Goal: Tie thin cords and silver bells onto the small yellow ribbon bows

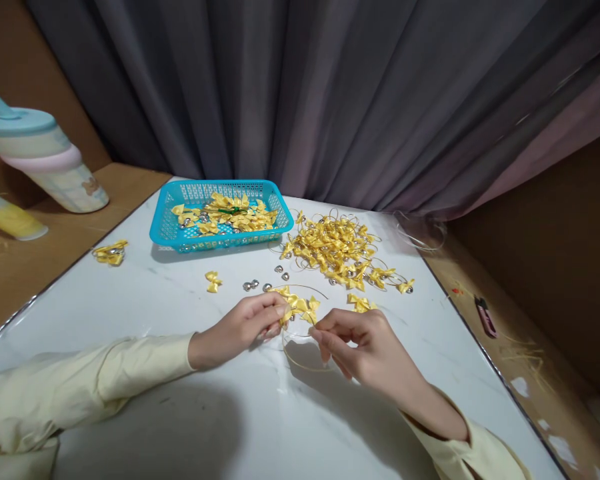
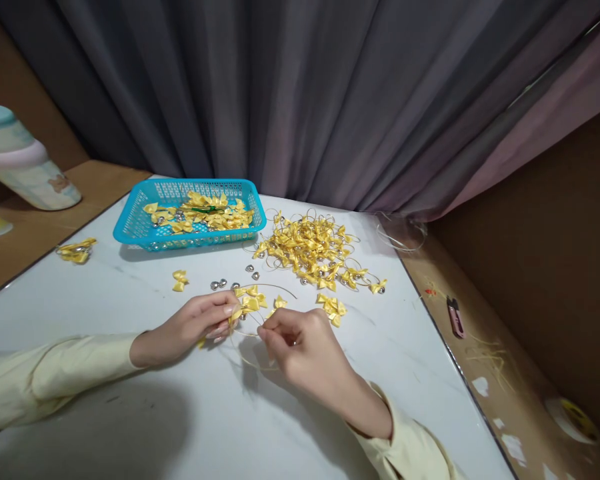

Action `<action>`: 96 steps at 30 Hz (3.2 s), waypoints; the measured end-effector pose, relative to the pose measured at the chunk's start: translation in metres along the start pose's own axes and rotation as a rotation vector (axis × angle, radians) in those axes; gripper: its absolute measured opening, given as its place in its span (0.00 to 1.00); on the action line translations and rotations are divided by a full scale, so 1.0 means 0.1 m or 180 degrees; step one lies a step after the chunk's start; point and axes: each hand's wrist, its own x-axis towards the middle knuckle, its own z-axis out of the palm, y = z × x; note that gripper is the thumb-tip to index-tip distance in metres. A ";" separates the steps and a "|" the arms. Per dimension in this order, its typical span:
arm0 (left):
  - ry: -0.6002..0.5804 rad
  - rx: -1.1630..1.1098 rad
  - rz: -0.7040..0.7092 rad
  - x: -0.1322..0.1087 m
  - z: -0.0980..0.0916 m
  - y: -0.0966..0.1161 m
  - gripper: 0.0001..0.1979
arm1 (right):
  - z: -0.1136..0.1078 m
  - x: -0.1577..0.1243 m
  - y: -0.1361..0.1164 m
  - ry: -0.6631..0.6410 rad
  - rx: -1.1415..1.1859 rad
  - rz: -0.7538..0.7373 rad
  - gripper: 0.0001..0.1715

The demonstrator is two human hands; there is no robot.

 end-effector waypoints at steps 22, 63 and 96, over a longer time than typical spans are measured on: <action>0.0015 0.0001 -0.0085 0.00 0.01 0.03 0.17 | -0.02 0.00 0.00 -0.0071 -0.0255 -0.0033 0.16; 0.0125 -0.0676 -0.0308 0.03 0.04 0.11 0.14 | 0.08 0.02 0.05 0.0153 -0.0250 -0.0374 0.15; 0.0039 -0.0657 -0.0245 0.03 0.02 0.06 0.12 | 0.10 0.02 0.06 0.0109 -0.0010 -0.0238 0.15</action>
